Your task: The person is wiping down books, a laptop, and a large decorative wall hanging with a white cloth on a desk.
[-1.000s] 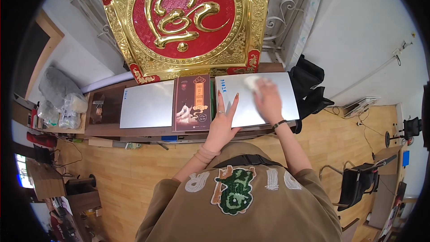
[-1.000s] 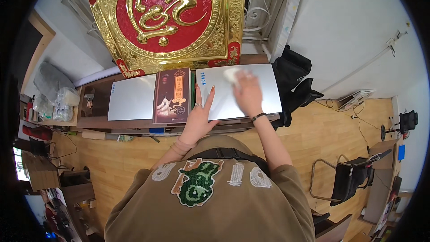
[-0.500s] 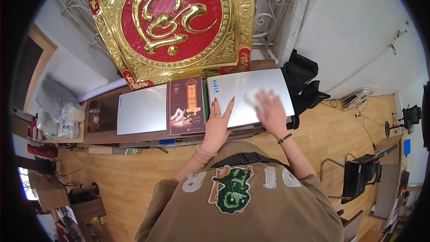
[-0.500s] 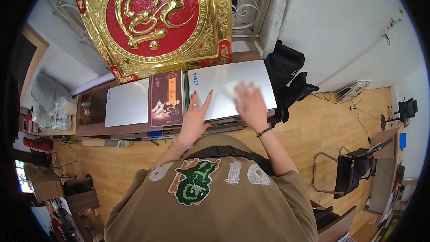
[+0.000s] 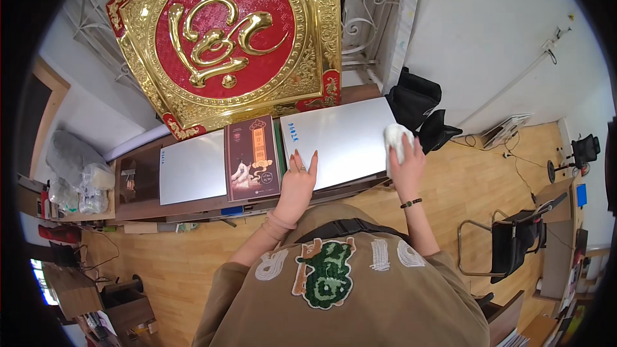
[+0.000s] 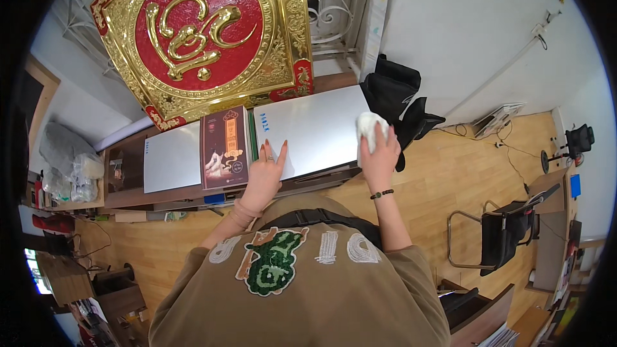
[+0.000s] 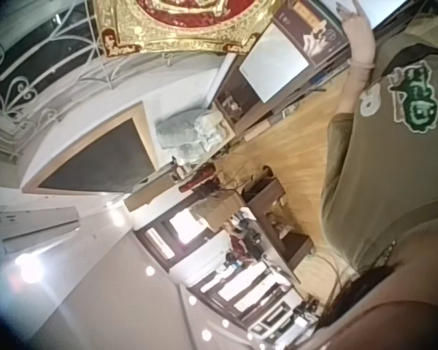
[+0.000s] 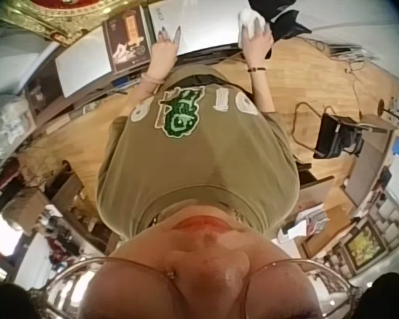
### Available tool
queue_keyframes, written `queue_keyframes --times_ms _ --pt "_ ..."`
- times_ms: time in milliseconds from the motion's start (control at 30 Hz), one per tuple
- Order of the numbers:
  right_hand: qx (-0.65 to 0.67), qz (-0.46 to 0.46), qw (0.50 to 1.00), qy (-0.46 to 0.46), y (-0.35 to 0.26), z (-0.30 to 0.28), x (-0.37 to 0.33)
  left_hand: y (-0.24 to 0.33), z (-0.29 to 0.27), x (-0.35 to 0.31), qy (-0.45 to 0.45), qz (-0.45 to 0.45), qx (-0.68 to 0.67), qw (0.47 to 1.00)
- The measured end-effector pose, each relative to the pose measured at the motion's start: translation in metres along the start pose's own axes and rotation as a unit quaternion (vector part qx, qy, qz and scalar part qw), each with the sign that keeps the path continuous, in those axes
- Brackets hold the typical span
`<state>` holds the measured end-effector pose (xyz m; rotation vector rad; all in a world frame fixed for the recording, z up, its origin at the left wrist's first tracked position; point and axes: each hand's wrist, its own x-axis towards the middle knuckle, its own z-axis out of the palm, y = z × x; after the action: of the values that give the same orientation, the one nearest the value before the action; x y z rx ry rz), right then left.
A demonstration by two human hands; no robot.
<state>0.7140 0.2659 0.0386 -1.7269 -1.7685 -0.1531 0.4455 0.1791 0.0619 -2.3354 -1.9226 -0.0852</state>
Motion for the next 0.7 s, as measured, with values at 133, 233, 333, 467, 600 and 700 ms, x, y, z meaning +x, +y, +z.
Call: queue_keyframes --times_ms 133,233,333,467,600,700 --pt "0.315 0.131 0.938 -0.065 0.034 0.002 0.013 0.006 -0.015 0.000 -0.021 0.010 0.014 1.000" --pt "0.470 0.205 0.855 -0.080 0.037 -0.017 0.028 0.008 -0.048 0.000 -0.049 0.025 -0.035 0.998" --pt "0.513 0.274 0.801 -0.142 0.028 -0.045 0.047 0.005 -0.066 -0.003 -0.072 0.042 -0.031 0.996" --pt "0.506 0.210 0.820 -0.164 0.017 -0.081 0.071 -0.003 -0.120 0.005 -0.126 0.041 -0.132 0.982" --pt "0.500 0.216 0.819 -0.180 -0.005 -0.106 0.096 -0.015 -0.156 0.011 -0.123 -0.059 -0.279 0.951" --pt "0.511 0.218 0.818 -0.147 -0.016 -0.099 0.112 -0.036 -0.122 0.007 0.085 -0.041 -0.400 0.912"
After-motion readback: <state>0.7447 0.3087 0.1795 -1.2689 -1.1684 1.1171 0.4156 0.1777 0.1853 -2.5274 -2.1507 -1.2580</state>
